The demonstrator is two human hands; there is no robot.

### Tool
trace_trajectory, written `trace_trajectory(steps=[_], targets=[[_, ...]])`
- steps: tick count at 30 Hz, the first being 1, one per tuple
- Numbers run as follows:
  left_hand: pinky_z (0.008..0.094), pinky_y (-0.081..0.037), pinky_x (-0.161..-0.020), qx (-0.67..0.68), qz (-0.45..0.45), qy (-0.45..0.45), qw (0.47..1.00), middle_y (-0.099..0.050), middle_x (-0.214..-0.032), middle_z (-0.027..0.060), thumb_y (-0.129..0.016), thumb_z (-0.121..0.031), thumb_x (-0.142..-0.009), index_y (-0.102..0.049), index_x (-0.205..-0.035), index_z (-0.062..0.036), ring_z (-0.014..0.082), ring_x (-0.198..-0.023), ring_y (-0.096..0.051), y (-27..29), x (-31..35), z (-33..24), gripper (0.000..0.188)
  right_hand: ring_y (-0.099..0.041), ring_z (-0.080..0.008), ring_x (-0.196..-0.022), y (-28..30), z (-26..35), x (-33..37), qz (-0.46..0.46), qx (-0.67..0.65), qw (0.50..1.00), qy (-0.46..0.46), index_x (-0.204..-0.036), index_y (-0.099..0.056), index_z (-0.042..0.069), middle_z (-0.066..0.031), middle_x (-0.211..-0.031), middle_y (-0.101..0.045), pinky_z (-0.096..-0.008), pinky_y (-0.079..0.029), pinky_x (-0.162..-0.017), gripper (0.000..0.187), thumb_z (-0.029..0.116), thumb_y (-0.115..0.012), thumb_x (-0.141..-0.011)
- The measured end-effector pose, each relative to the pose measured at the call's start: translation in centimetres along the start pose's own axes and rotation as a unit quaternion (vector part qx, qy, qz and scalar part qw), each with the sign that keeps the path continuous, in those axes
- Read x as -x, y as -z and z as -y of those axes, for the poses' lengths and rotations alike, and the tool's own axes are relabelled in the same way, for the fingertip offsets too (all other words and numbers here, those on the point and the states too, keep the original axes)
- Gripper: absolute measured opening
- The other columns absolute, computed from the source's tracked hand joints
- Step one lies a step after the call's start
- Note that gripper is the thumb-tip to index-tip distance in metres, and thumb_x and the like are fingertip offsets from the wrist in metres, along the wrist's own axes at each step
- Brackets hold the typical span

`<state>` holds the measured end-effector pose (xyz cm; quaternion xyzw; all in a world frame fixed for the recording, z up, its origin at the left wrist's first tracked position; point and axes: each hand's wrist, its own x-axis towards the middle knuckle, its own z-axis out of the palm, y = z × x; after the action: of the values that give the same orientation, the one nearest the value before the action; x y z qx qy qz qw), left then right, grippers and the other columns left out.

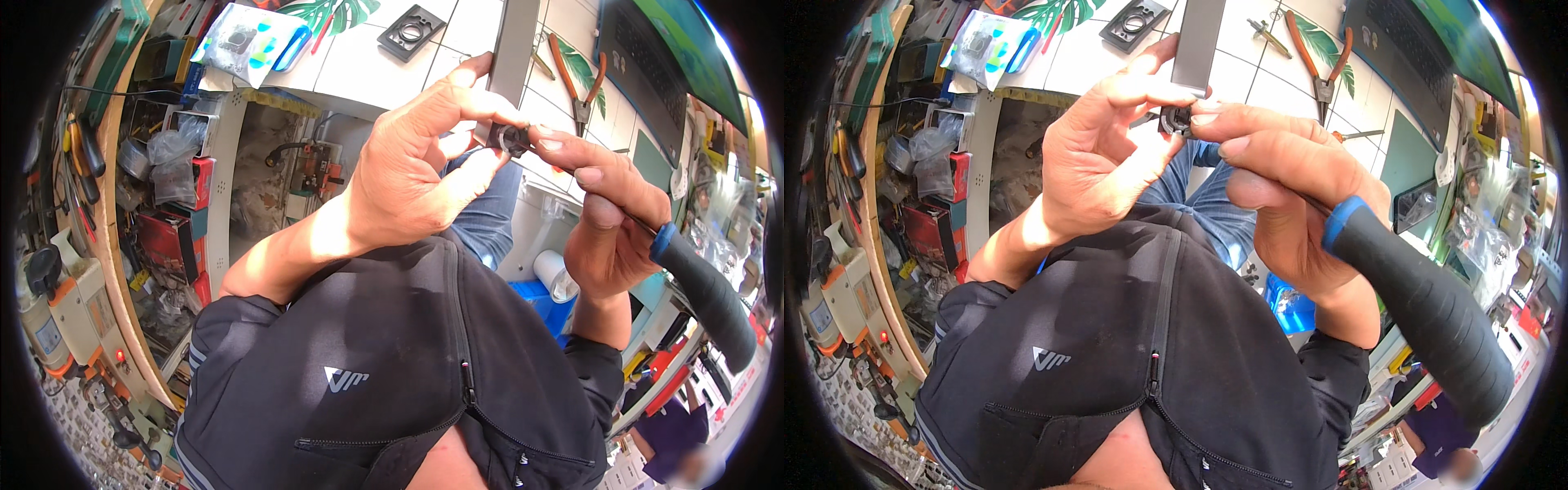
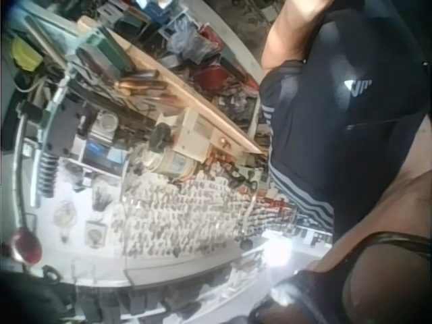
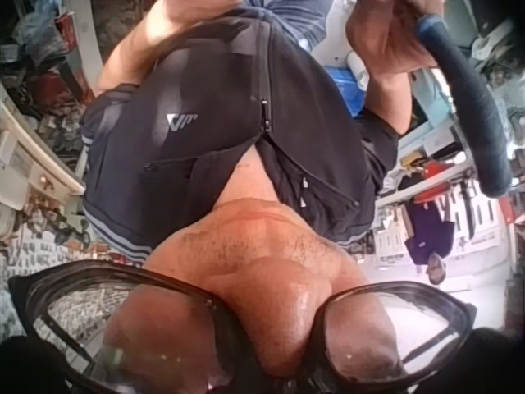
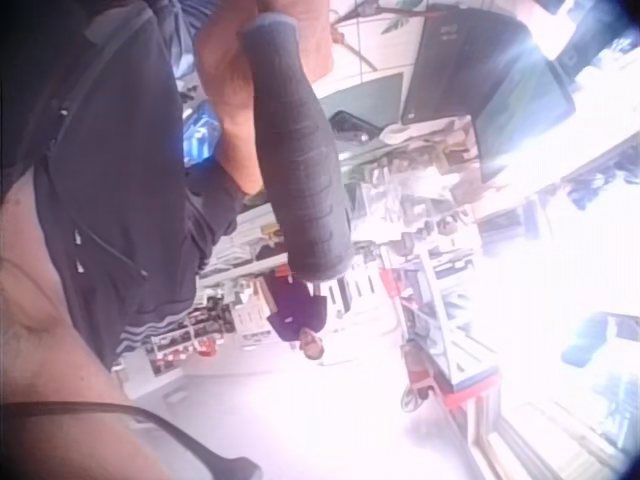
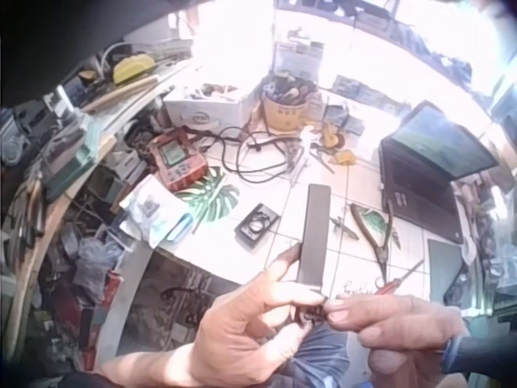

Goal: The person assembles a small mechanical device by inserting a cylindrical component into a metal bracket, attaching a small metal piece, and securing it with a screw. The person repeatedly handles and reassembles the components on a cluttered workbench.

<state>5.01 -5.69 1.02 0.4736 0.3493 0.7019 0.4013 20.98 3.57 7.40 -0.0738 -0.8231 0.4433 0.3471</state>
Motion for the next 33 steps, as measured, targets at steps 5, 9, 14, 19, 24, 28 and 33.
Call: trace_trajectory(steps=[5,9,14,19,24,28,33], targets=[[0.0402,-0.039,-0.103,-0.027,0.006,-0.001,1.000,-0.034,-0.143,0.0267,-0.055,0.016,-0.080,-0.054,-0.118,0.0030,0.0276,-0.122,-0.050,0.04,-0.12,0.06,0.040,-0.065,-0.0353,-0.096,0.17,0.41,0.14,0.008,0.043,0.999,-0.008,-0.104,-0.052,-0.002,-0.0254,-0.098,-0.065,-0.0477,-0.052,-0.087,0.020,0.016,-0.050,-0.097],[0.0398,-0.039,-0.103,-0.052,0.018,-0.003,0.998,-0.034,-0.143,0.0269,-0.055,0.016,-0.080,-0.054,-0.117,0.0033,0.0280,-0.123,-0.049,0.26,-0.15,0.10,0.040,-0.065,-0.0343,-0.096,-0.14,0.63,0.35,-0.005,0.053,0.998,-0.016,-0.102,-0.053,-0.002,-0.0253,-0.098,-0.066,-0.0469,-0.051,-0.088,0.018,0.015,-0.051,-0.096],[0.0396,-0.039,-0.104,-0.052,0.023,-0.001,0.998,-0.034,-0.143,0.0273,-0.055,0.017,-0.080,-0.054,-0.117,0.0036,0.0283,-0.124,-0.049,0.29,-0.13,-0.03,0.040,-0.066,-0.0340,-0.095,-0.13,0.67,0.33,0.003,0.069,0.998,-0.013,-0.102,-0.054,-0.003,-0.0249,-0.097,-0.066,-0.0461,-0.051,-0.087,0.018,0.014,-0.053,-0.095],[0.0395,-0.038,-0.104,-0.050,0.022,-0.004,0.998,-0.033,-0.143,0.0272,-0.055,0.016,-0.081,-0.054,-0.117,0.0037,0.0286,-0.126,-0.047,0.34,-0.10,0.06,0.039,-0.066,-0.0335,-0.093,-0.04,0.93,0.17,0.017,0.093,0.995,-0.017,-0.101,-0.055,-0.004,-0.0250,-0.096,-0.066,-0.0444,-0.052,-0.086,0.016,0.011,-0.054,-0.095],[0.0394,-0.038,-0.104,-0.037,0.013,0.010,0.999,-0.033,-0.143,0.0268,-0.055,0.016,-0.081,-0.055,-0.117,0.0034,0.0283,-0.128,-0.045,0.21,0.04,0.04,0.038,-0.066,-0.0331,-0.093,-0.33,0.93,0.11,0.011,0.104,0.994,-0.019,-0.100,-0.055,-0.004,-0.0248,-0.095,-0.067,-0.0430,-0.052,-0.086,0.014,0.008,-0.055,-0.094],[0.0386,-0.039,-0.104,-0.060,0.012,0.021,0.998,-0.034,-0.143,0.0264,-0.056,0.015,-0.081,-0.055,-0.117,0.0031,0.0281,-0.126,-0.047,0.32,0.14,0.01,0.038,-0.066,-0.0329,-0.093,-0.34,0.87,0.11,0.014,0.096,0.995,-0.021,-0.100,-0.056,-0.004,-0.0247,-0.095,-0.067,-0.0419,-0.052,-0.085,0.014,0.007,-0.055,-0.093],[0.0388,-0.041,-0.103,-0.029,-0.002,0.027,0.999,-0.036,-0.142,0.0261,-0.056,0.012,-0.084,-0.053,-0.118,0.0021,0.0293,-0.124,-0.049,0.49,0.21,0.29,0.036,-0.066,-0.0360,-0.093,-0.15,0.99,0.10,-0.009,0.082,0.997,-0.013,-0.104,-0.051,-0.003,-0.0280,-0.096,-0.065,-0.0462,-0.053,-0.085,0.018,0.013,-0.050,-0.097]])
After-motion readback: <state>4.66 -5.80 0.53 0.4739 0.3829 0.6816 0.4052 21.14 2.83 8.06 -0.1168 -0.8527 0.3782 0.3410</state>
